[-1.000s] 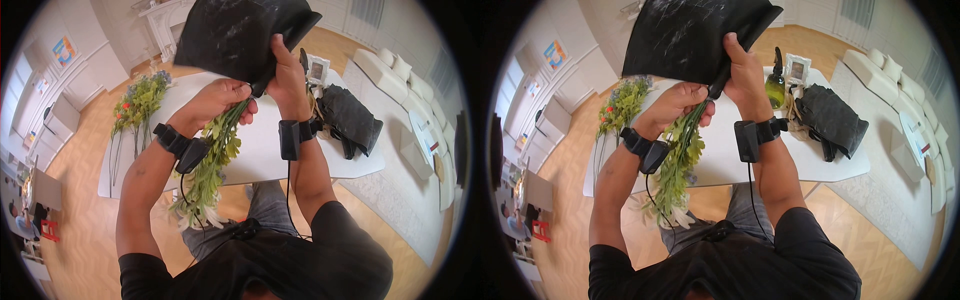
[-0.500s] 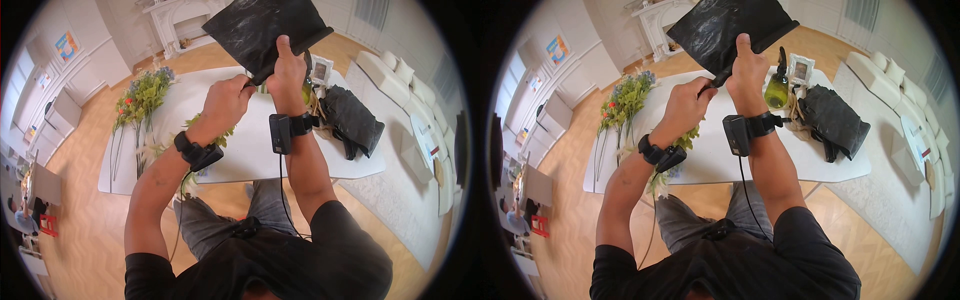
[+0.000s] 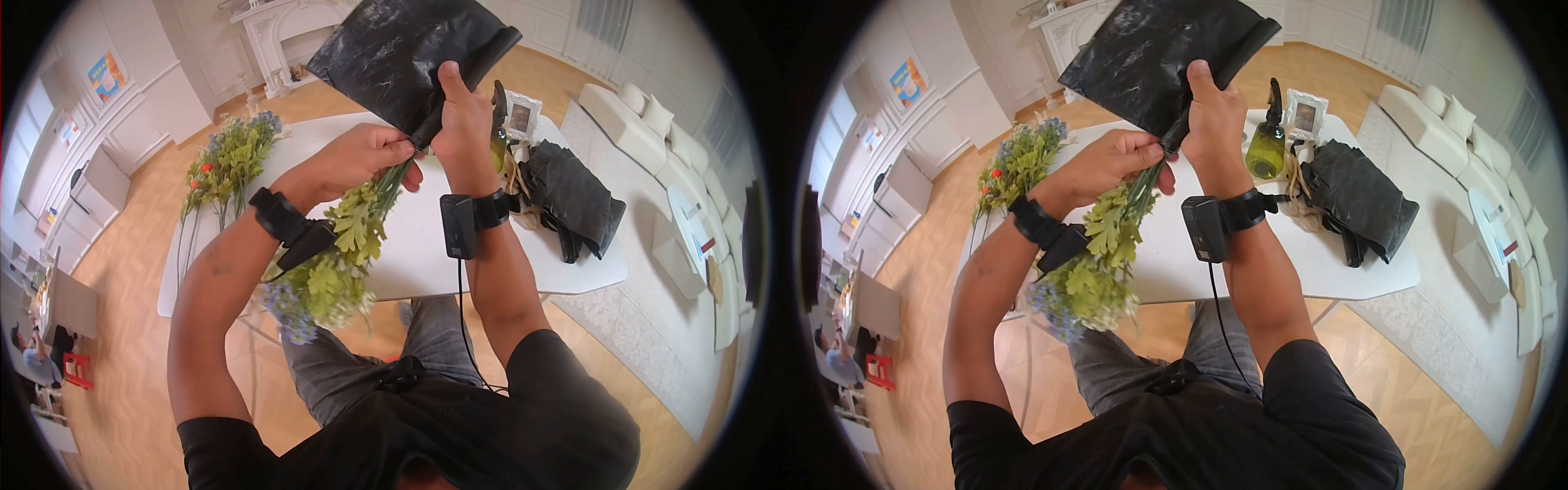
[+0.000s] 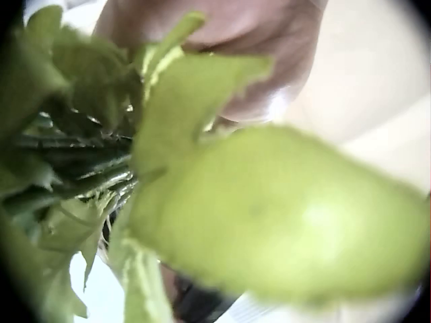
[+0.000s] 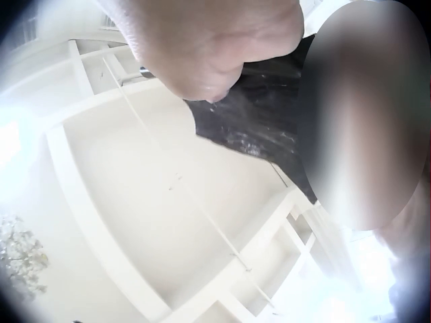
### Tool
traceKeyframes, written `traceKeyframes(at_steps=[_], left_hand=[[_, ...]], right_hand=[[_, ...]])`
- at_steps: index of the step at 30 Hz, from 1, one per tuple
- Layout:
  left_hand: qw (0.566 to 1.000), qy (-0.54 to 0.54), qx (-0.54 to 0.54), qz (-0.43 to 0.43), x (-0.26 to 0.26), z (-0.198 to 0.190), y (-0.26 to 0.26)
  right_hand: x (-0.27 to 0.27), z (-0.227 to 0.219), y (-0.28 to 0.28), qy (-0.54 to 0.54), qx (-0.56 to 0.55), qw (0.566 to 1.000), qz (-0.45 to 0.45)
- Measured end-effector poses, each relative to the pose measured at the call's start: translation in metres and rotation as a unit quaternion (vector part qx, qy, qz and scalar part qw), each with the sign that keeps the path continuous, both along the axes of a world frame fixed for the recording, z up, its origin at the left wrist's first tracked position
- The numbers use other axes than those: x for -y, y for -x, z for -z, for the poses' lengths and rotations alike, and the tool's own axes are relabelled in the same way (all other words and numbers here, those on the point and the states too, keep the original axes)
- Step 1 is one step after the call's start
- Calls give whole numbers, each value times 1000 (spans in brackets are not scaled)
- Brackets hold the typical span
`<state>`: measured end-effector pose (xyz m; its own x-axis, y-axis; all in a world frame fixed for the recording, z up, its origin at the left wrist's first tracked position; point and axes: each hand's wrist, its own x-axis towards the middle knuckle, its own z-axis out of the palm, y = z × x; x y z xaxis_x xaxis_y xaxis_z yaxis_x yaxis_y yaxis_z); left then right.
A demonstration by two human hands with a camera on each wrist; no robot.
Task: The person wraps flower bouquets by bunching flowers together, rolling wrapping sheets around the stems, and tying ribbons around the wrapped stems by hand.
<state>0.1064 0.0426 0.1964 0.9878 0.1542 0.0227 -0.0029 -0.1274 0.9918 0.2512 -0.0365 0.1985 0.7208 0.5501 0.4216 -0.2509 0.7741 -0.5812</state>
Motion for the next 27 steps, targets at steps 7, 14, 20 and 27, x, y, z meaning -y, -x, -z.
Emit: traceKeyframes(at_steps=[7,14,20,27], left_hand=[[894,-385,-6,-227,30,-7,0],[966,-210,54,-138,-3,-6,-4],[992,128,6,-3,-10,-25,3],[999,33,25,4,4,-35,2]], right_hand=[[-20,2,1,29,-42,992,119],[-5,-11,6,-27,-49,996,76],[16,-34,4,-124,100,982,-103],[16,-41,-2,-92,71,990,-76]])
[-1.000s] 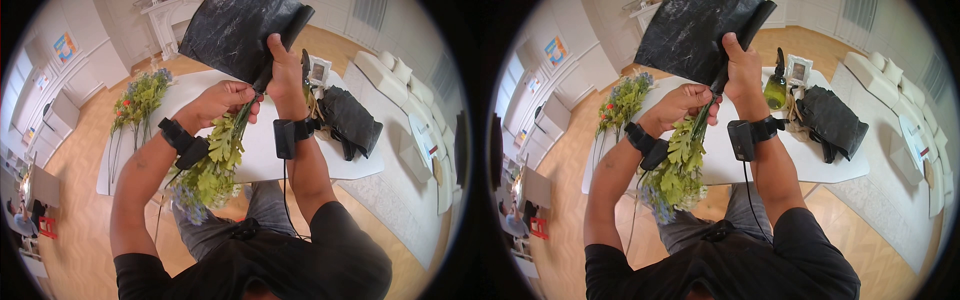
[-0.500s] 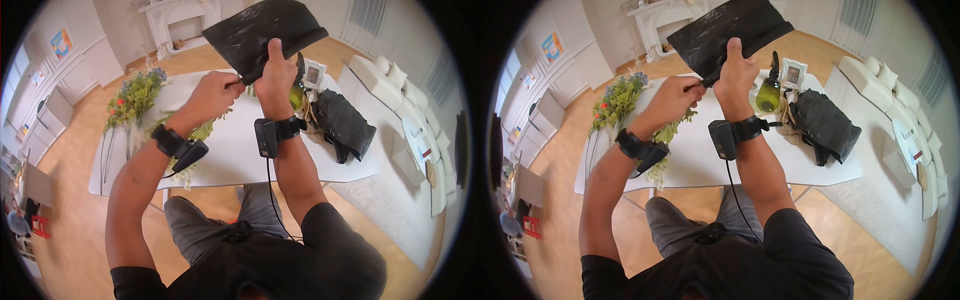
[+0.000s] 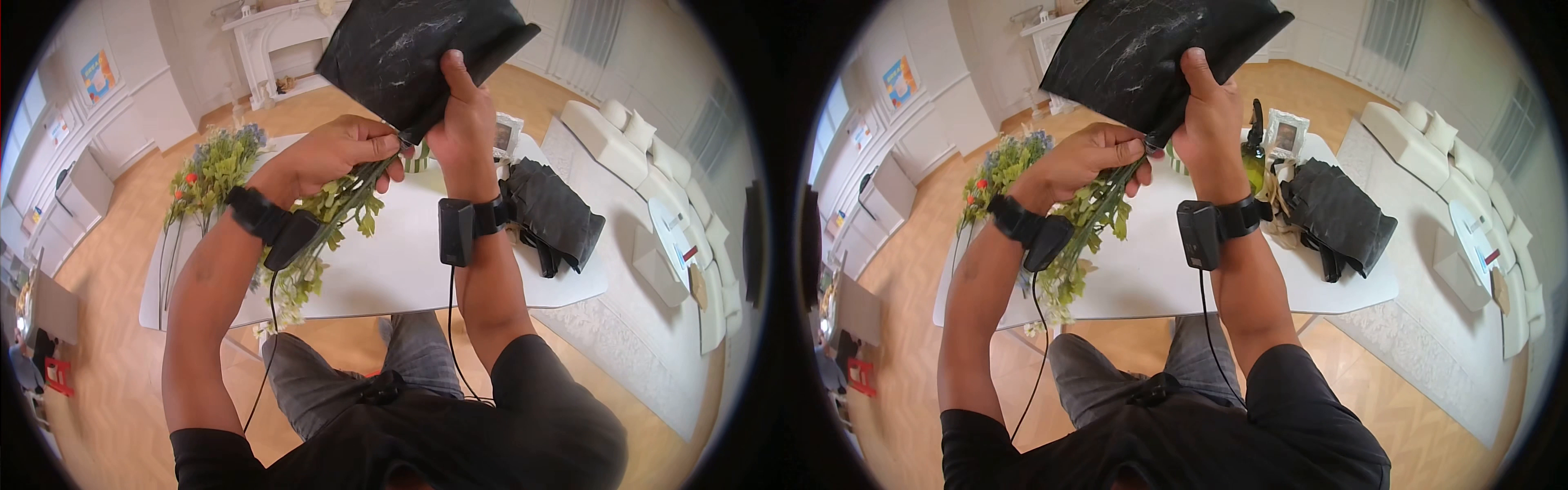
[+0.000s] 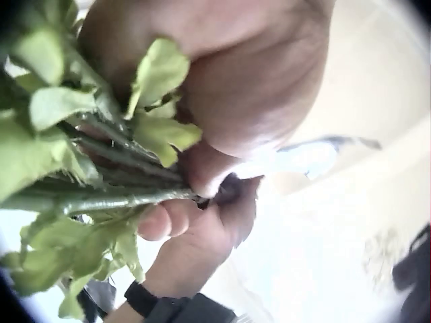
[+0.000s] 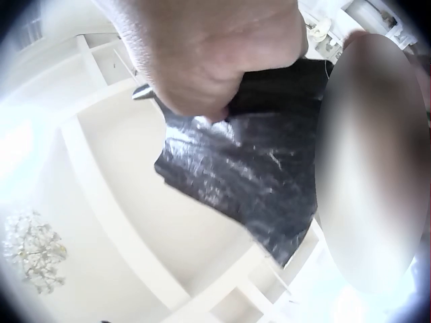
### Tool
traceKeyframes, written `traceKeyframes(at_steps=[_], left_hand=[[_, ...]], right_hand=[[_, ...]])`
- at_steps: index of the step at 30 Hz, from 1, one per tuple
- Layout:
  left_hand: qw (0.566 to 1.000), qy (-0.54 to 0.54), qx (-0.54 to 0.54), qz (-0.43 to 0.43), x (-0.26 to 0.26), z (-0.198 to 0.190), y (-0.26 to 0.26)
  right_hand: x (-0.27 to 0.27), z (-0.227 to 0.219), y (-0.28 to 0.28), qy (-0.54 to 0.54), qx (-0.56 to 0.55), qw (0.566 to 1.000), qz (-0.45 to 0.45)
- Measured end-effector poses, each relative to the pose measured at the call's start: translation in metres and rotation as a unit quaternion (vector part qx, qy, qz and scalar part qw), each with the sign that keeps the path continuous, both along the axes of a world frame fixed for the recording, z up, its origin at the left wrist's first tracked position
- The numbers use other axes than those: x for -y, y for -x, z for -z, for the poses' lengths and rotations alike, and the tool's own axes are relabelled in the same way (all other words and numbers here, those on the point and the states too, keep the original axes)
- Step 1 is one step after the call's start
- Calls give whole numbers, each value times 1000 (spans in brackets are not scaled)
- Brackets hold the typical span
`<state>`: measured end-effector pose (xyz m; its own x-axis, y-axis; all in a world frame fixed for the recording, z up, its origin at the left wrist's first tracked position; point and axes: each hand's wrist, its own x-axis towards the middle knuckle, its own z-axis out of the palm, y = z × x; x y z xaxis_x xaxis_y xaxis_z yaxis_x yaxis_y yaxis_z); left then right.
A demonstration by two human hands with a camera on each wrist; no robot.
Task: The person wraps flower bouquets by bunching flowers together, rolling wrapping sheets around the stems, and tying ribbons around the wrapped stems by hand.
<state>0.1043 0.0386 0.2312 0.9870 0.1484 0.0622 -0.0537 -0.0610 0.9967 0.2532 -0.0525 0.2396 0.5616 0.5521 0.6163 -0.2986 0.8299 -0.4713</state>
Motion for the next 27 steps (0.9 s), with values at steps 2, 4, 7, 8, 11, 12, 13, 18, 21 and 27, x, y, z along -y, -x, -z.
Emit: traceKeyframes(at_steps=[2,4,7,8,11,12,13,18,21,27], left_hand=[[988,-132,20,-79,11,-1,-2],[846,-457,87,-262,24,4,-1],[742,-572,127,-326,28,12,-9],[693,-610,176,-341,25,13,-10],[855,-449,60,-253,24,-5,-3],[855,-449,63,-251,21,-8,-2],[923,-342,41,-170,15,-11,-1],[997,57,-45,30,7,-8,7],[990,110,-32,79,17,-2,13],[959,-238,38,-150,31,2,-2]], right_hand=[[-6,1,-1,-1,-31,998,55],[-13,3,-2,-1,-64,992,107],[-20,3,-3,7,-75,984,162],[-20,0,-1,-7,-112,982,151],[-11,-6,2,-23,-121,986,115],[-6,-8,2,-21,-92,992,87],[-2,-9,2,-21,-91,992,88],[15,-13,1,-50,63,994,-78],[11,5,-21,-132,156,935,-290],[4,-8,-2,37,-22,998,46]])
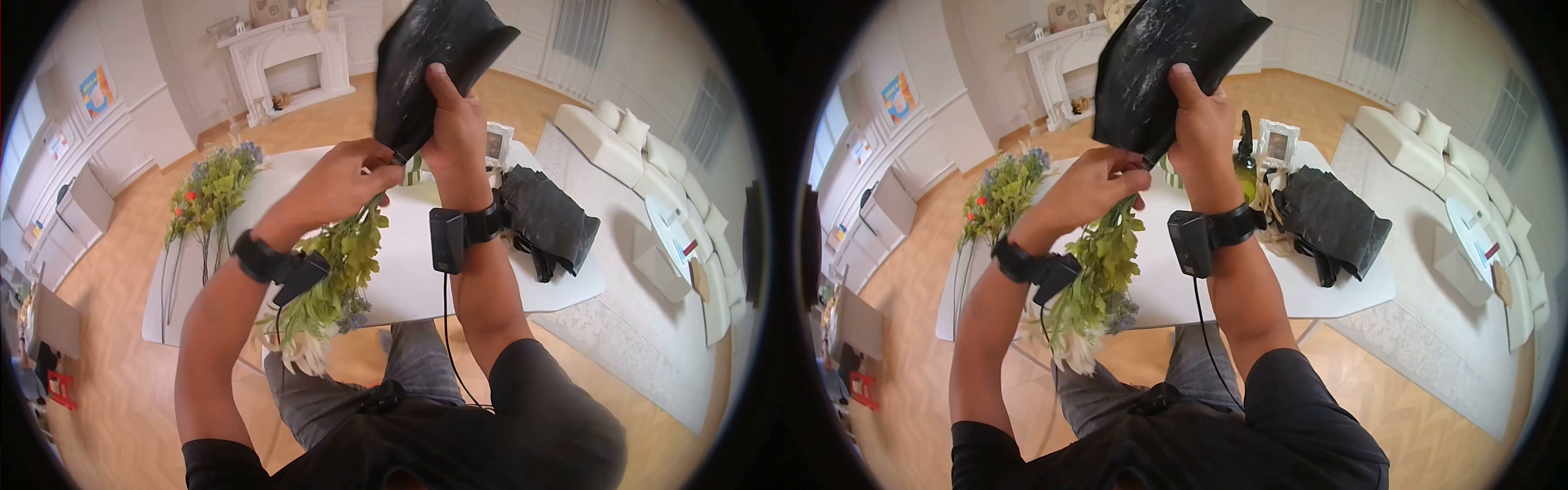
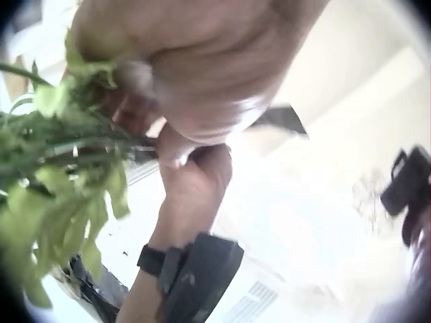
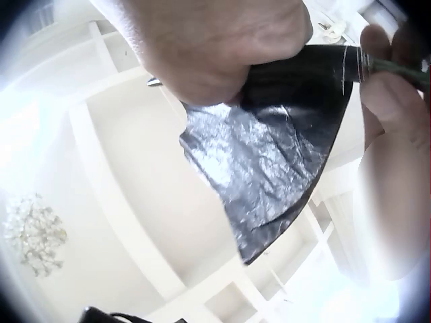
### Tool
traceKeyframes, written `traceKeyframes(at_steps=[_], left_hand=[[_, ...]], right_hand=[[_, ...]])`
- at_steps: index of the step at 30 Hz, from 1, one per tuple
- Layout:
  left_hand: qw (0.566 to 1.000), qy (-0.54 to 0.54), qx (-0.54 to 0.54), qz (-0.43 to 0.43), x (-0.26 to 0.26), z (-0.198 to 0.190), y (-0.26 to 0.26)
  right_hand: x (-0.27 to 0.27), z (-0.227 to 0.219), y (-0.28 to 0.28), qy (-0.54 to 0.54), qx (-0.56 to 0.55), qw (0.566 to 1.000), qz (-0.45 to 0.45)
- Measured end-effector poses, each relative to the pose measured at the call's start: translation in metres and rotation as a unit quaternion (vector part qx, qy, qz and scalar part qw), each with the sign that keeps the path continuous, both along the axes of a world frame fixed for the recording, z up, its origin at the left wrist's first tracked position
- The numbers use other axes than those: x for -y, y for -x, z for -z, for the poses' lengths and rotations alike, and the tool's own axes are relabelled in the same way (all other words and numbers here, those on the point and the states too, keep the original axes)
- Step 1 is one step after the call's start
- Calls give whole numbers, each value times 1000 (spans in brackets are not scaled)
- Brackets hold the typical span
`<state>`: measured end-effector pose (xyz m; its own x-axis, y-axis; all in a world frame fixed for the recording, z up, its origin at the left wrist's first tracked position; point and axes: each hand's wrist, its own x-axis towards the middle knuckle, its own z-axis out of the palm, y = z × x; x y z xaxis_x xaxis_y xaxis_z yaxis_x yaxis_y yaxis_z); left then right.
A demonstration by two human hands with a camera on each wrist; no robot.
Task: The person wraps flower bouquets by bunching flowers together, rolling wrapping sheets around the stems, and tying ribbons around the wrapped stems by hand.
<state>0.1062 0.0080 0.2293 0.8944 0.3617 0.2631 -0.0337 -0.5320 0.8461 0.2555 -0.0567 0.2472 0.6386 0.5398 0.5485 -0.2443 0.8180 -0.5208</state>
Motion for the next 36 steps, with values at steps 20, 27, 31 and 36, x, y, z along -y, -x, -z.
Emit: traceKeyframes(at_steps=[20,27,31,36], left_hand=[[923,336,-25,186,-13,4,-4],[980,-150,52,-120,10,0,-5],[838,-463,114,-265,12,15,-20],[781,-530,209,-257,4,23,-35]], right_hand=[[20,4,-14,-58,41,973,-222],[-1,2,-15,14,-18,1000,-4],[-23,9,-27,-8,-6,992,128],[-9,0,-18,6,77,960,271]])
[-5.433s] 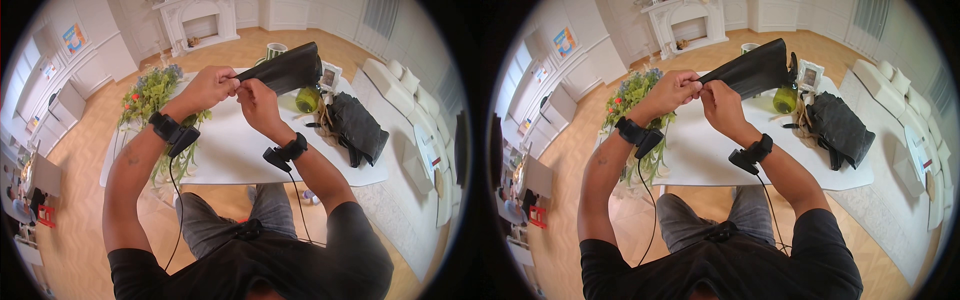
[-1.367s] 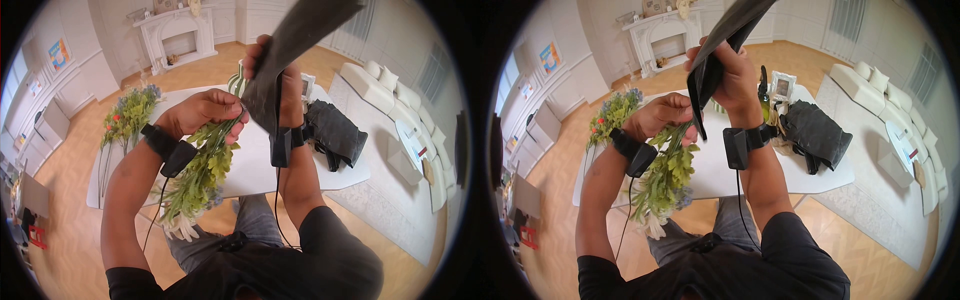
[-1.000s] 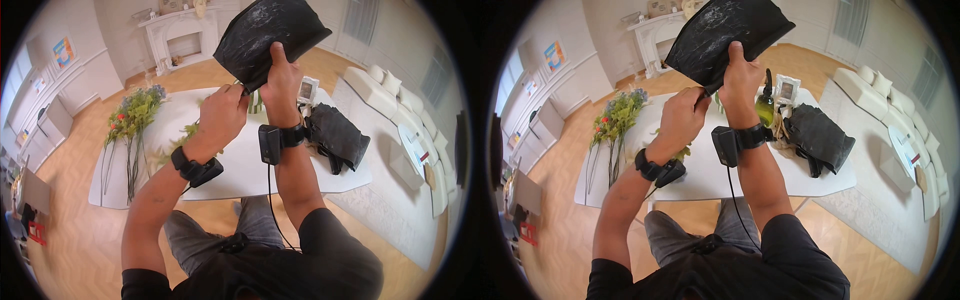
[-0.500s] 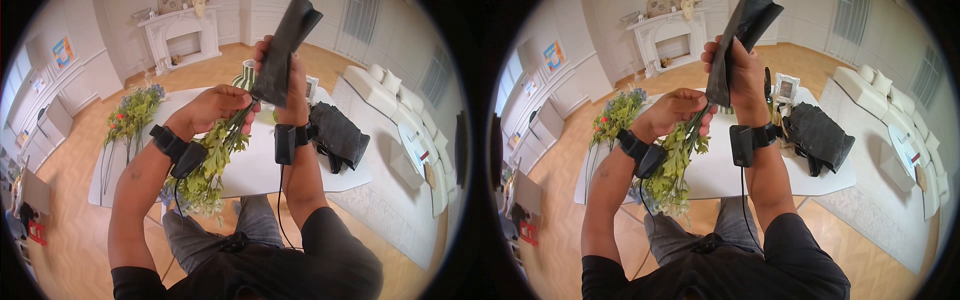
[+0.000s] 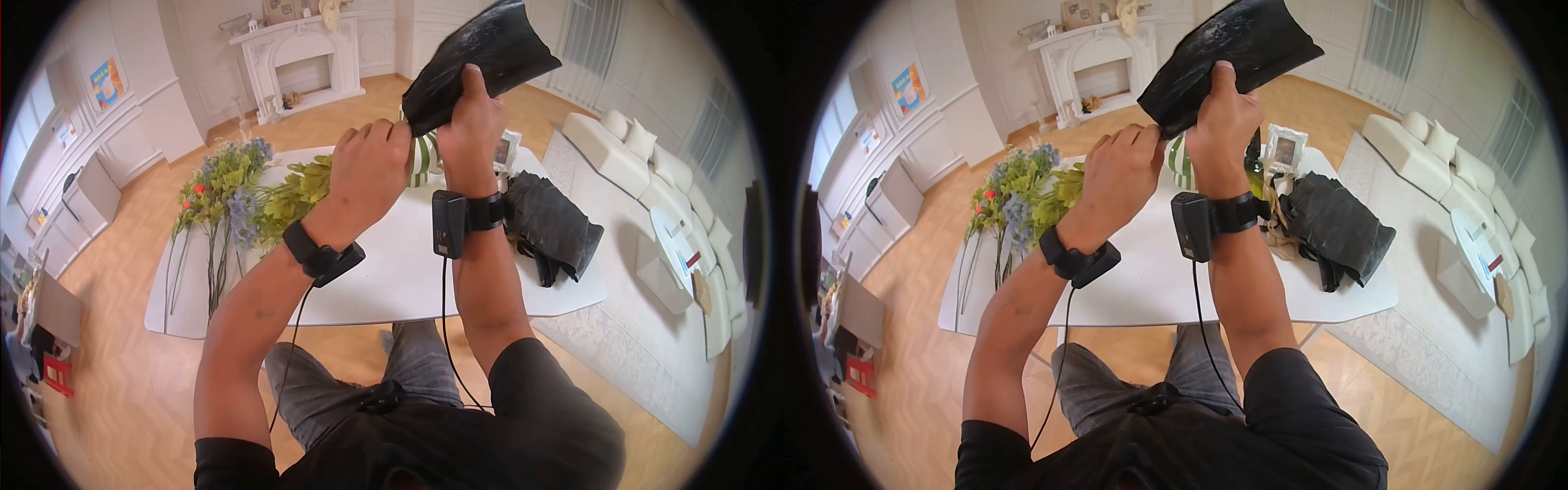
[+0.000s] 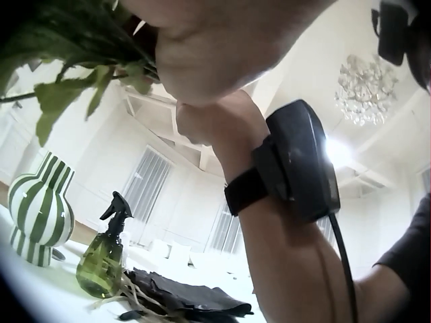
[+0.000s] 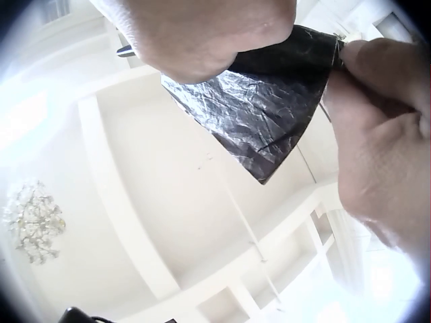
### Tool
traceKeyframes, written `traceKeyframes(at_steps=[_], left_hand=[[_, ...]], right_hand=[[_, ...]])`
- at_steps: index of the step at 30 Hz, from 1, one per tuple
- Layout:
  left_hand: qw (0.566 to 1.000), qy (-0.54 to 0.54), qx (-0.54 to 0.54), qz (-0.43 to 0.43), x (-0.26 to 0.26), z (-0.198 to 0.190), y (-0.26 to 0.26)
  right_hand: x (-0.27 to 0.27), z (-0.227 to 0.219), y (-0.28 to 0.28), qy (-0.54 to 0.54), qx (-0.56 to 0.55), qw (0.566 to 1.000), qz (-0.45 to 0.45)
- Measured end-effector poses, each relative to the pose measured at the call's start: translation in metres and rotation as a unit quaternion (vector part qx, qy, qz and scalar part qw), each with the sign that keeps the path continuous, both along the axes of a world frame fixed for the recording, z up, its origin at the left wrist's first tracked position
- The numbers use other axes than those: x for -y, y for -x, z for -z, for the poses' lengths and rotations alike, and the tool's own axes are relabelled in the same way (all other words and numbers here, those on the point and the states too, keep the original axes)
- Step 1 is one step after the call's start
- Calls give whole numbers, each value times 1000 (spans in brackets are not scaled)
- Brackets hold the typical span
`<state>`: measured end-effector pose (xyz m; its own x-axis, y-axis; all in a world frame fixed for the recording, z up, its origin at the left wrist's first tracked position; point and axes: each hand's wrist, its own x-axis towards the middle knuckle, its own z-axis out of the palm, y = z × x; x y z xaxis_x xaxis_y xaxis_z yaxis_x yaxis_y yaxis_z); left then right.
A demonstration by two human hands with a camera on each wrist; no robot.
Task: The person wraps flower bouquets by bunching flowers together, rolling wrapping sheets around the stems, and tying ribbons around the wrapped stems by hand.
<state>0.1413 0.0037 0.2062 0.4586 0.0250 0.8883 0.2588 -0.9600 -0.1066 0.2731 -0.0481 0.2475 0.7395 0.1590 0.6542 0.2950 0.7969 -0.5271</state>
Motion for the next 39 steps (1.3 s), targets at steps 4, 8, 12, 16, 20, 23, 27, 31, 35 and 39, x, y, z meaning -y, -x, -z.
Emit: traceKeyframes(at_steps=[4,8,12,16,20,23,27,31,35,39], left_hand=[[965,200,-95,137,4,-19,10],[870,390,-185,239,0,-41,19],[542,670,-216,459,-1,-44,25],[527,689,-219,447,-1,-50,27],[818,477,-143,289,10,-44,23],[961,225,-87,139,11,-32,18],[965,240,-68,81,13,-30,16],[951,268,-71,135,9,-33,19],[831,448,-154,292,2,-38,22],[651,598,-173,433,-4,-29,24]], right_hand=[[13,-14,4,-70,-122,970,-197],[28,-23,3,-61,-72,959,-267],[33,-22,-15,-84,35,854,-512],[26,-32,-3,-48,-13,905,-422],[13,-32,2,-50,-97,969,-224],[6,-29,1,-70,-96,974,-193],[2,-28,6,-126,-102,972,-170],[12,-29,7,-65,-85,984,-145],[26,-29,2,-9,9,956,-294],[25,-23,-24,1,60,834,-548]])
